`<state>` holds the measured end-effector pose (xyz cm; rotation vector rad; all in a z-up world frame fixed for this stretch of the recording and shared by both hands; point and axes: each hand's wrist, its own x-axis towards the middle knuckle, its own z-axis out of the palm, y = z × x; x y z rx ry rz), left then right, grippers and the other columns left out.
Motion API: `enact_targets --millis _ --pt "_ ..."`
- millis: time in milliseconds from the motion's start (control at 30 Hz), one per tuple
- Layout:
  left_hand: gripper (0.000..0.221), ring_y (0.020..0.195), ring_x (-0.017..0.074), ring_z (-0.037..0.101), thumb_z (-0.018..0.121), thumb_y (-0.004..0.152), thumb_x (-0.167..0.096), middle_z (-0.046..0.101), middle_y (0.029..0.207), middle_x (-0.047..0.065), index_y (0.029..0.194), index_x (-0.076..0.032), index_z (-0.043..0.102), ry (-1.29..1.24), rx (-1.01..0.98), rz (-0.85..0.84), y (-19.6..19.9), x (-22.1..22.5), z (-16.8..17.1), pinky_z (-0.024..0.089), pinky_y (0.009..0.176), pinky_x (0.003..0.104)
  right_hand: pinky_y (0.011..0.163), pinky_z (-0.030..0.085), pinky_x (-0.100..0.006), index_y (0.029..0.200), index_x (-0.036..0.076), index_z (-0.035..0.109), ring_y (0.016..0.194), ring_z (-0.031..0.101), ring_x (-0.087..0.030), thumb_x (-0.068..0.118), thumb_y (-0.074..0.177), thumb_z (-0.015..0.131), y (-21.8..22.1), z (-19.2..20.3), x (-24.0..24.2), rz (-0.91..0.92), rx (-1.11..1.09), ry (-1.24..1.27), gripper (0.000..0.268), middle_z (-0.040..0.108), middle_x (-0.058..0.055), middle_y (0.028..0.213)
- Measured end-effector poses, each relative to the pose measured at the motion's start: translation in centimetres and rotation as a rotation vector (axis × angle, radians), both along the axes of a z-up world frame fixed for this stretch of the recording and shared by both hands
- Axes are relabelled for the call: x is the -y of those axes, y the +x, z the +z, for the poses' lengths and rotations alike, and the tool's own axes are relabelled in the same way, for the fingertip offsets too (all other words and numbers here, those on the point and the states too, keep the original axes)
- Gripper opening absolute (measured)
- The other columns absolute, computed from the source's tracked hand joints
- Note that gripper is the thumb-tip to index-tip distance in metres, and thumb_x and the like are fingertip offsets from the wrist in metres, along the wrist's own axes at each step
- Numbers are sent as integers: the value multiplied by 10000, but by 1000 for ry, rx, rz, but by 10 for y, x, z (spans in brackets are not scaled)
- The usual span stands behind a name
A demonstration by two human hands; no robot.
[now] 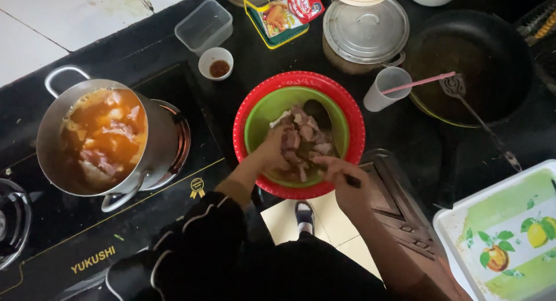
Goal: Transferring raw chicken pieces from a bowl into a pot of boiling liquid on a stove and stirring.
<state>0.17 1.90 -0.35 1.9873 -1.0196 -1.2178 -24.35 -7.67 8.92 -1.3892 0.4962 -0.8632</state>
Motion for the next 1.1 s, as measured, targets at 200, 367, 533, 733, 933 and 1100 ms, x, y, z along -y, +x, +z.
enact_targets --millis 200,367,533,733,933,1100 --pt "1381 1502 573 338 986 542 -121 104 1657 362 1679 -199 206 146 28 27 -10 -1 23 450 1185 617 914 589 -492 813 23 727 994 777 -317 5 1007 623 -20 87 19 51 -199 -82 220 801 -229 1040" --pt "1353 1538 600 239 924 672 39 -89 1683 412 1708 -110 67 285 35 -41 -28 -2 117 334 1258 636 937 587 -481 933 23 756 1008 751 -258 -3 1002 638 -23 149 25 -9 -494 3 139 795 -196 1126" --pt "1294 1481 596 356 976 679 -53 -119 1673 398 1685 -186 173 237 -9 63 -41 1 97 422 1195 636 823 630 -503 911 -11 741 973 769 -347 -21 998 614 -23 89 26 92 -448 49 154 768 -260 1193" --pt "1201 1353 572 530 1004 642 -130 -9 1656 338 1592 -423 332 195 -23 128 -43 3 9 559 1059 600 767 653 -448 789 1 724 916 780 -272 -26 1015 620 -25 33 4 22 -295 25 250 802 -216 1105" --pt "1075 1411 569 463 1025 584 -156 237 1550 341 1512 -262 492 -49 -173 131 -38 -11 32 469 1154 607 792 612 -680 733 -56 643 964 772 -498 6 1065 602 -35 25 -1 -23 -110 85 339 772 -322 1002" --pt "1030 1432 547 445 975 620 -142 296 1541 320 1506 -305 474 -88 -101 101 -36 -9 58 444 1169 638 752 641 -632 681 -12 598 940 781 -472 14 1088 601 -41 47 -9 -122 -81 92 408 777 -302 990"
